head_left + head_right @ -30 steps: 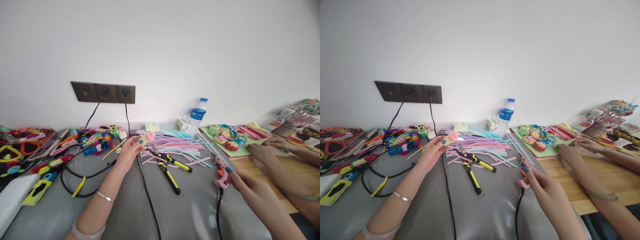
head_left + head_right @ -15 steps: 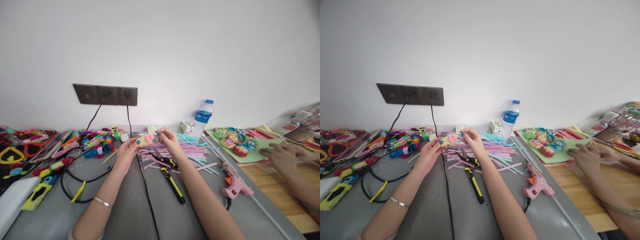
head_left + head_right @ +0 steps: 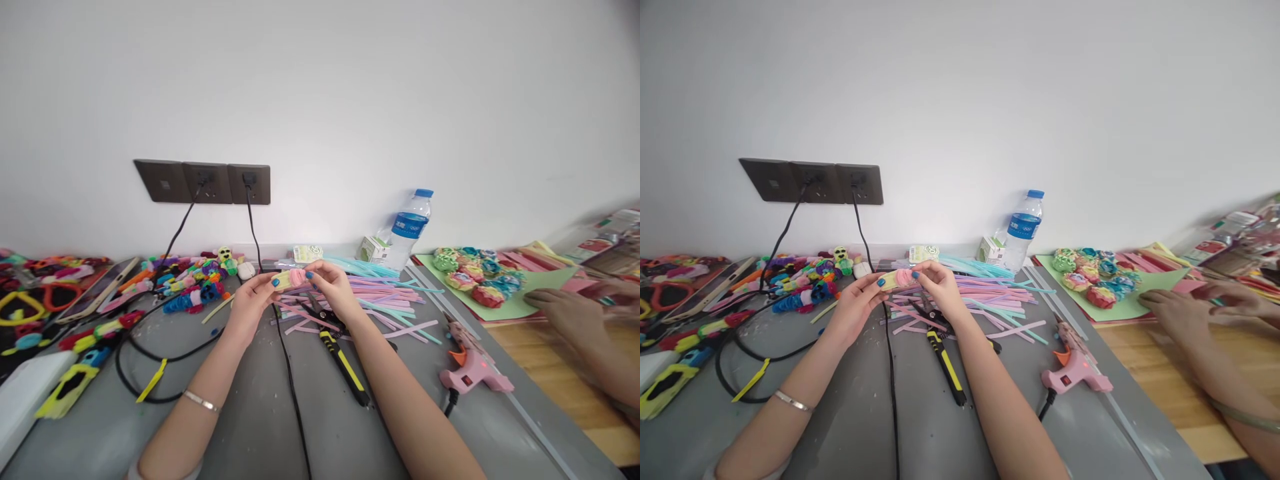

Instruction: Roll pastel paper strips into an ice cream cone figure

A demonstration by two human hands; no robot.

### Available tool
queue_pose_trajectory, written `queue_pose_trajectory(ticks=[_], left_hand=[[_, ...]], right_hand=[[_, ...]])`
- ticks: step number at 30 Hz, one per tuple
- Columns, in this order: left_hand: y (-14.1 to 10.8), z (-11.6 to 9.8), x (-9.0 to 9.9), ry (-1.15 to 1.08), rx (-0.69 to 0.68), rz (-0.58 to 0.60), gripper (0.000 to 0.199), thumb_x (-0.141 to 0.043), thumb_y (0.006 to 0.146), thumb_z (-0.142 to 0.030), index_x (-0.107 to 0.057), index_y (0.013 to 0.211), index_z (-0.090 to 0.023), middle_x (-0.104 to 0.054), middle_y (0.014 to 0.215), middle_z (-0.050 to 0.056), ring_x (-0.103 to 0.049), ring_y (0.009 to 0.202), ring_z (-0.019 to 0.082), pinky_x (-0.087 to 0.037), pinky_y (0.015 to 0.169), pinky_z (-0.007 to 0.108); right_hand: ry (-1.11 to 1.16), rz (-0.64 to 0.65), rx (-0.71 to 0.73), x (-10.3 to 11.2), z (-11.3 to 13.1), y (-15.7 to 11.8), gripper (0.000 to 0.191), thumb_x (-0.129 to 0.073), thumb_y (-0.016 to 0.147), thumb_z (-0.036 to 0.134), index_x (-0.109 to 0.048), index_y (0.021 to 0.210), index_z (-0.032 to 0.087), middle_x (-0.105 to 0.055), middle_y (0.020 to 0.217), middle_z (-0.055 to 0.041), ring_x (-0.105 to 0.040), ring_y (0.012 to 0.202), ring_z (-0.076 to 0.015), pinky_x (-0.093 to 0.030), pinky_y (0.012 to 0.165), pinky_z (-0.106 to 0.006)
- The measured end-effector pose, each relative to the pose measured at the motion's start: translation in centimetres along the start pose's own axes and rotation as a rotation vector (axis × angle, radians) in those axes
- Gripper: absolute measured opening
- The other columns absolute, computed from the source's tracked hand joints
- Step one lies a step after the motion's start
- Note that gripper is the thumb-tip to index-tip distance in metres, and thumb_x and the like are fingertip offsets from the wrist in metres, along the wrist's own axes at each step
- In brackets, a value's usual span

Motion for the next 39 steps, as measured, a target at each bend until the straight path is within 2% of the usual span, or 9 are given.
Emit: queue_pose_trajectory(ticks=[6,16,27,39], left_hand=[[0.01,0.10,0.02,0.000,-0.008,-0.001,0.038,-0.086,0.060,-0.038,-0.076,0.089,-0.016,-0.074,0.085,0.006,-0.065,0.070,0.013,-0.056,0.068,0.025],[-0.03,0.17,-0.11,-0.029,-0.002,-0.001,0.037,-0.087,0.060,-0.036,-0.076,0.089,-0.015,-0.075,0.087,0.007,-0.066,0.071,0.013,-0.056,0.071,0.026],[-0.05,0.38,-0.04,-0.028,-0.006,-0.003,0.037,-0.087,0.060,-0.037,-0.076,0.089,-0.016,-0.075,0.089,0.007,-0.067,0.073,0.014,-0.057,0.073,0.026],[-0.01,0.48,-0.09,-0.041,-0.009,0.001,0.035,-0.086,0.061,-0.034,-0.076,0.090,-0.016,-0.076,0.092,0.008,-0.069,0.081,0.016,-0.056,0.077,0.028]], right_hand=[[-0.006,0.008,0.009,-0.08,-0.26,0.06,0.032,-0.074,0.073,0.048,-0.062,0.079,0.019,-0.049,0.065,0.0027,-0.037,0.056,-0.0099,-0.028,0.052,-0.025],[-0.027,-0.009,0.030,-0.08,-0.12,0.03,0.036,-0.075,0.071,0.052,-0.061,0.076,0.019,-0.052,0.067,0.0014,-0.040,0.058,-0.0101,-0.031,0.053,-0.025],[-0.006,0.002,0.056,-0.02,-0.13,0.05,0.032,-0.075,0.073,0.048,-0.062,0.076,0.019,-0.052,0.068,0.0018,-0.041,0.058,-0.0098,-0.033,0.055,-0.026],[-0.030,0.001,0.011,-0.14,0.05,-0.02,0.036,-0.075,0.071,0.052,-0.058,0.074,0.020,-0.046,0.060,0.0038,-0.037,0.054,-0.0097,-0.029,0.051,-0.025]])
Point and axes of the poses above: each hand's wrist, its own y-axis towards the middle knuckle, its own x-axis out of the back of the hand, z = x × y, the point moved 1 cm from there along y, towards the middle knuckle
